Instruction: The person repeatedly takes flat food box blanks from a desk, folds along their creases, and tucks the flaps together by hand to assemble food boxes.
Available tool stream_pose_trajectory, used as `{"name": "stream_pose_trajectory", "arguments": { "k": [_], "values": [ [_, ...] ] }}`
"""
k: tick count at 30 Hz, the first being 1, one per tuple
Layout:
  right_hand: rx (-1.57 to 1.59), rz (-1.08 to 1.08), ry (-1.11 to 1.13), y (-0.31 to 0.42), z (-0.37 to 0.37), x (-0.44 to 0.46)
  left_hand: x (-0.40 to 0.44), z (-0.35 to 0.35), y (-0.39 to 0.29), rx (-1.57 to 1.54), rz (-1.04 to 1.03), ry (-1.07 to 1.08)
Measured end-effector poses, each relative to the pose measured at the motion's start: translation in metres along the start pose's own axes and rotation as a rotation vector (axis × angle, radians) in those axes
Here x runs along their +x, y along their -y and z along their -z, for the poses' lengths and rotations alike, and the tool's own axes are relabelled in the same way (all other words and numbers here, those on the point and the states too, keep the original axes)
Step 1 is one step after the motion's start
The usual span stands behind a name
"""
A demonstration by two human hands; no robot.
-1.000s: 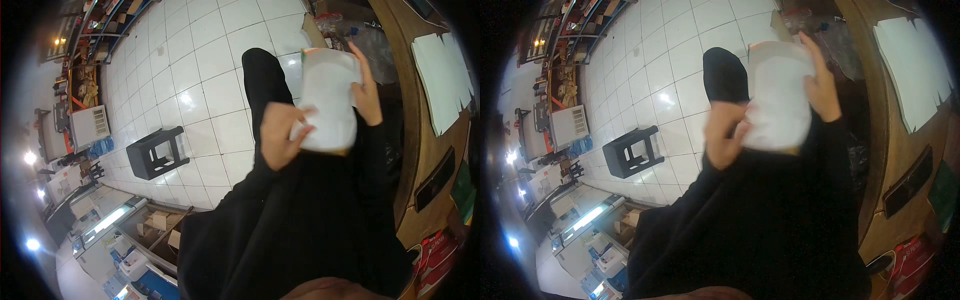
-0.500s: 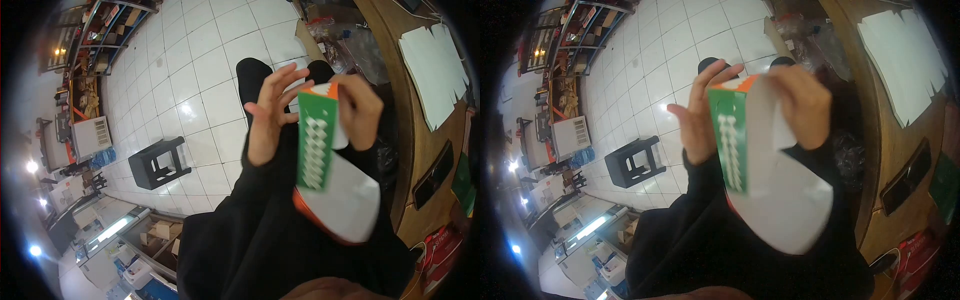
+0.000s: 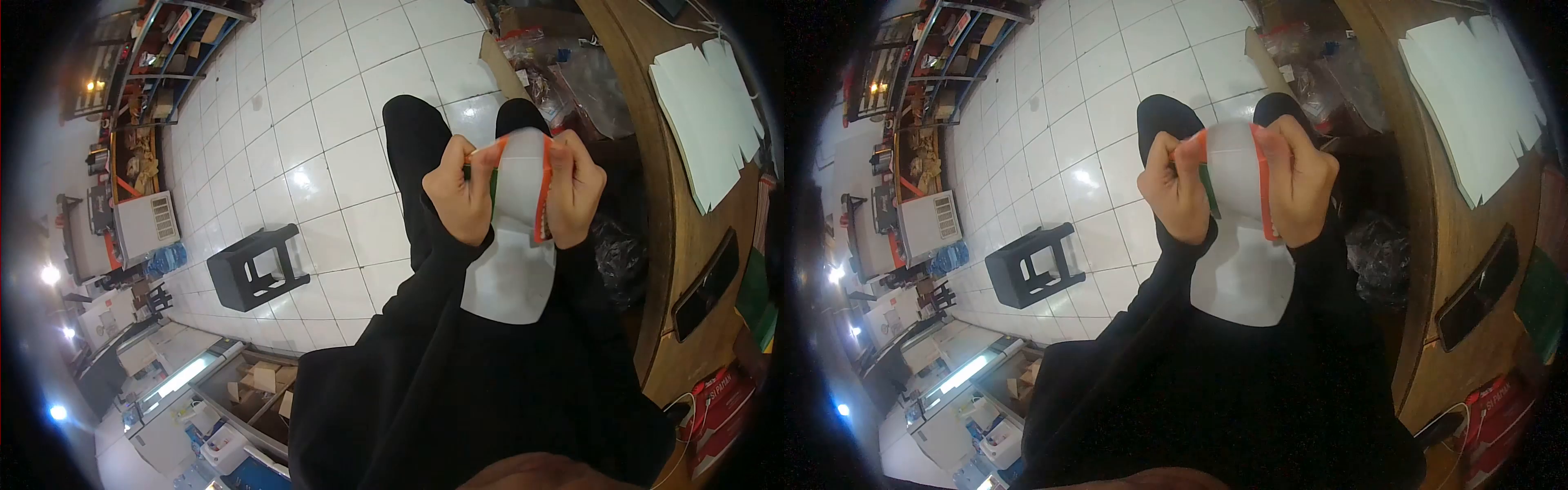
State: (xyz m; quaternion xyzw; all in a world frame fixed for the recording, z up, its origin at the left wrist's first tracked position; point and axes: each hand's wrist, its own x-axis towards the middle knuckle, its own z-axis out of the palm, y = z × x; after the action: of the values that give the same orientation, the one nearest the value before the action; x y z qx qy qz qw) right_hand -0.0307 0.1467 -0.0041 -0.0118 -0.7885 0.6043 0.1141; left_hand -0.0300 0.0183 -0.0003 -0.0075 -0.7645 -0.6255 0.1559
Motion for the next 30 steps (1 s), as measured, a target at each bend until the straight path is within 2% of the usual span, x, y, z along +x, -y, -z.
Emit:
{"name": "stream_pose_trajectory", "arguments": {
  "k": [1,2,3,4,5,6,7,9,10,11,13,15,17,18,19,20,21,23,24,26,27,28,29,30],
  "values": [
    [-0.001,-0.001,0.001,0.002,-0.003,0.001,0.001,0.0,-0.004,0.156,0.075,0.01],
    [0.049,0.005,-0.011,0.006,-0.006,0.003,0.004,-0.004,0.001,0.191,-0.019,-0.071],
    [0.098,0.01,-0.022,0.008,-0.007,0.004,0.011,-0.005,0.004,0.19,-0.016,-0.073],
    [0.096,0.011,-0.021,0.007,-0.006,0.003,0.019,-0.004,0.007,0.151,-0.055,-0.222],
    [0.125,-0.09,0.178,0.005,-0.003,-0.001,0.024,0.0,0.008,0.112,-0.092,-0.368],
    [0.153,-0.19,0.376,0.001,-0.001,-0.004,0.024,0.011,0.013,-0.091,0.04,-0.339],
    [0.15,-0.188,0.375,-0.004,0.001,-0.008,0.022,0.012,0.019,-0.094,0.039,-0.338],
    [0.151,-0.071,0.168,-0.012,0.003,-0.013,0.019,0.012,0.028,-0.217,0.06,-0.107],
    [0.268,-0.097,0.004,-0.01,0.002,-0.011,0.015,0.013,0.008,-0.136,0.164,0.113],
    [0.267,-0.096,0.004,-0.011,0.002,-0.011,0.011,0.014,0.027,-0.051,0.067,0.254],
    [0.422,-0.086,-0.152,-0.015,0.0,-0.009,0.004,0.016,0.034,-0.047,0.222,0.525],
    [0.442,-0.103,-0.135,-0.011,0.002,-0.007,0.0,0.014,0.034,-0.028,0.212,0.447],
    [0.449,-0.271,-0.011,-0.012,0.008,-0.005,-0.001,0.013,0.031,-0.01,0.212,0.361],
    [0.445,-0.272,-0.005,-0.013,0.013,-0.003,0.0,0.013,0.028,-0.093,0.311,0.32],
    [0.55,-0.397,0.086,-0.016,0.02,0.001,0.002,0.013,0.025,-0.175,0.408,0.281],
    [0.654,-0.522,0.173,-0.017,0.024,0.002,0.002,0.01,0.019,-0.279,0.399,0.244],
    [0.649,-0.523,0.17,-0.016,0.025,0.001,0.002,0.01,0.02,-0.285,0.401,0.246],
    [0.652,-0.57,0.229,-0.012,0.027,0.002,0.009,0.008,0.023,-0.206,0.127,0.169],
    [0.639,-0.562,0.218,-0.011,0.029,-0.001,0.009,0.0,0.015,-0.392,0.119,0.047],
    [0.918,-0.5,0.449,-0.018,0.037,-0.017,0.015,-0.005,0.01,-0.416,0.025,-0.051],
    [1.043,-0.453,0.551,-0.022,0.044,-0.023,0.013,-0.001,-0.001,-0.485,0.079,-0.013],
    [1.066,-0.569,0.674,-0.025,0.052,-0.027,0.008,0.003,-0.002,-0.462,0.06,0.092],
    [1.107,-0.59,0.75,-0.03,0.059,-0.033,0.003,0.004,-0.002,-0.443,0.035,0.204],
    [1.143,-0.612,0.826,-0.035,0.066,-0.038,0.001,-0.003,-0.01,-0.452,0.08,0.203]
  ]
}}
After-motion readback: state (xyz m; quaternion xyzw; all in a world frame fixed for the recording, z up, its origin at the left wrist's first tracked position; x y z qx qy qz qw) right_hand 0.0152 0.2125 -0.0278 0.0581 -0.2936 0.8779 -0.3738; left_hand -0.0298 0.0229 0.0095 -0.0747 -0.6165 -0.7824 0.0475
